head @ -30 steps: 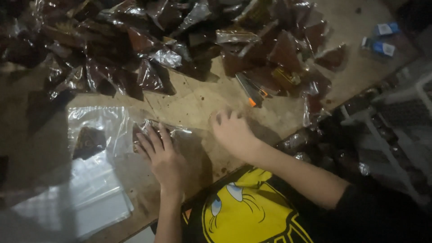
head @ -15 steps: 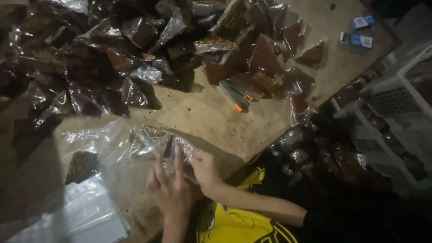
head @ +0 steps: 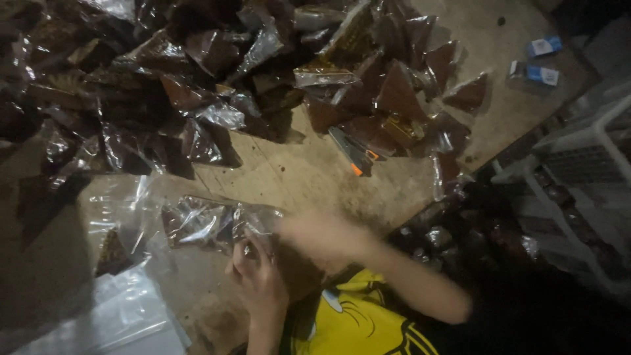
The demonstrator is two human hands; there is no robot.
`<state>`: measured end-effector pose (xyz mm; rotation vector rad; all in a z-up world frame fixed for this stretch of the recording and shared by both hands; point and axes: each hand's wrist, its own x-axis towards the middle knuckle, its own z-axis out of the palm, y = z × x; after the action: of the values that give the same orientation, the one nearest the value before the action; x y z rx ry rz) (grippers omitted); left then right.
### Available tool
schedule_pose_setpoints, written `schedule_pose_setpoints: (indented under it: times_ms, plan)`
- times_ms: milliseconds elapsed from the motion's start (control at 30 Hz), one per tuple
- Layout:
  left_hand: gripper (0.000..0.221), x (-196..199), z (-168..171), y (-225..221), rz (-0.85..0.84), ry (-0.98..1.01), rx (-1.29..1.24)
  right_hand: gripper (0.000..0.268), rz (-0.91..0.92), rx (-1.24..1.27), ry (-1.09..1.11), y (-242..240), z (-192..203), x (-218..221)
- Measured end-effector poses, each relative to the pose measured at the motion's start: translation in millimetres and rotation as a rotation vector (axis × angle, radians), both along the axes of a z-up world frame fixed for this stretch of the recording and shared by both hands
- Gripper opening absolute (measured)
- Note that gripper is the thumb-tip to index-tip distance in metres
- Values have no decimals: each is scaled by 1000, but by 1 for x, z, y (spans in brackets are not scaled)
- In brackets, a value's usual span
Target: Packing individually wrapped bread pieces into larger plastic bags and sealing them.
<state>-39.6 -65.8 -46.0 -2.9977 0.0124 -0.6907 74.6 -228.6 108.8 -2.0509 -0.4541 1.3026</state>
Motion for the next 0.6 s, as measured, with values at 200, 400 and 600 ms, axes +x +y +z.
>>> schedule_pose_setpoints:
  times_ms: [200,400,600]
  plan:
    - [75,69,72,12,-208,-122,-384,17,-427,-321,-1444,-162,-76,30]
    - [72,216,52,59,232,200,-196,48,-393,-699,-1198,-198,-120,61]
    - [62,226,55,39,301,430,-406,60,-527,-539,-1307,-194,-89,73]
